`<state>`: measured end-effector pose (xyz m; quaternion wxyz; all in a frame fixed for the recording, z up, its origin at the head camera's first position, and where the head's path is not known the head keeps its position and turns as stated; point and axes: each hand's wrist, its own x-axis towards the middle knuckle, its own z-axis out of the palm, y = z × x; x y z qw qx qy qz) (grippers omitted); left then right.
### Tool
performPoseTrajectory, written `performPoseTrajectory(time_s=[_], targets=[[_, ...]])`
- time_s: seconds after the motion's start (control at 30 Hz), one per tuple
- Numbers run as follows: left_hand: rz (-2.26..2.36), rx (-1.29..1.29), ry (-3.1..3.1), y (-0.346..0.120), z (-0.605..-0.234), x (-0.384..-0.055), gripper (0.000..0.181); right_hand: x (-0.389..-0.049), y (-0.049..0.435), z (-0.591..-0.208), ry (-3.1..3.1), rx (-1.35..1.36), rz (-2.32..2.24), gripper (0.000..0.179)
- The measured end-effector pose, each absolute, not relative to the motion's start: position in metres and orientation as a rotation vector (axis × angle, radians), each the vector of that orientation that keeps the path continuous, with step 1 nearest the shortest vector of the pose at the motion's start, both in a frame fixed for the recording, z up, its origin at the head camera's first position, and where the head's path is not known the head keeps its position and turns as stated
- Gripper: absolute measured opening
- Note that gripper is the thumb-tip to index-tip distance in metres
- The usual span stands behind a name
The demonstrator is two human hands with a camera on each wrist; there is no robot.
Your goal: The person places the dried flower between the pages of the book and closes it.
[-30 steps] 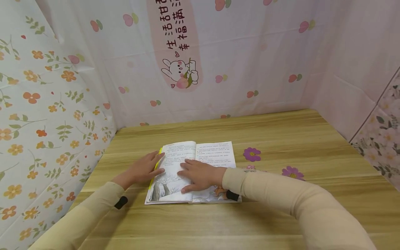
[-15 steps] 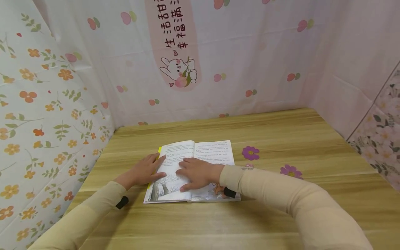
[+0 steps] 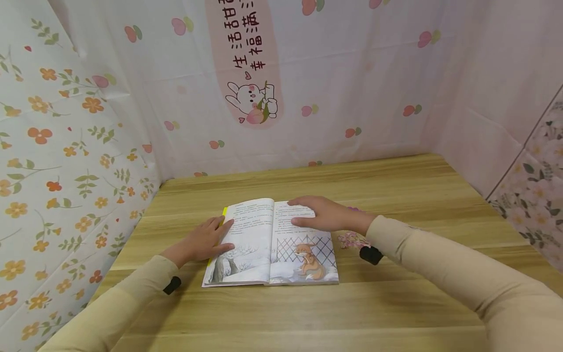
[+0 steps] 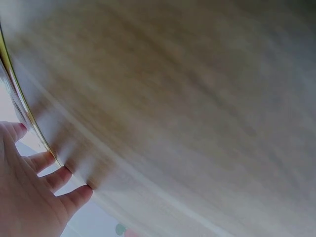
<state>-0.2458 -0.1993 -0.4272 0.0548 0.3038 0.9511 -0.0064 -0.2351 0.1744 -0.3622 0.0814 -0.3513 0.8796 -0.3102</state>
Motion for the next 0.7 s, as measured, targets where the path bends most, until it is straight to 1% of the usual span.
performPoseTrajectory(time_s=[0.13,0.37,0.7], targets=[[-0.026,0.914,2.886,-0.2,-0.427,-0.246,0.079,-0.234,0.202,-0.359,2.626,-0.99,-1.064,0.057],[-0.031,0.903,2.879,-0.201,-0.429,-0.245,0.08,-0.221,0.249,-0.362,2.594,-0.844,-1.308,0.045],[-0.038,0.916,2.874,-0.2,-0.427,-0.245,0.08,-0.195,0.306,-0.385,2.73,-0.668,-1.35,0.041]])
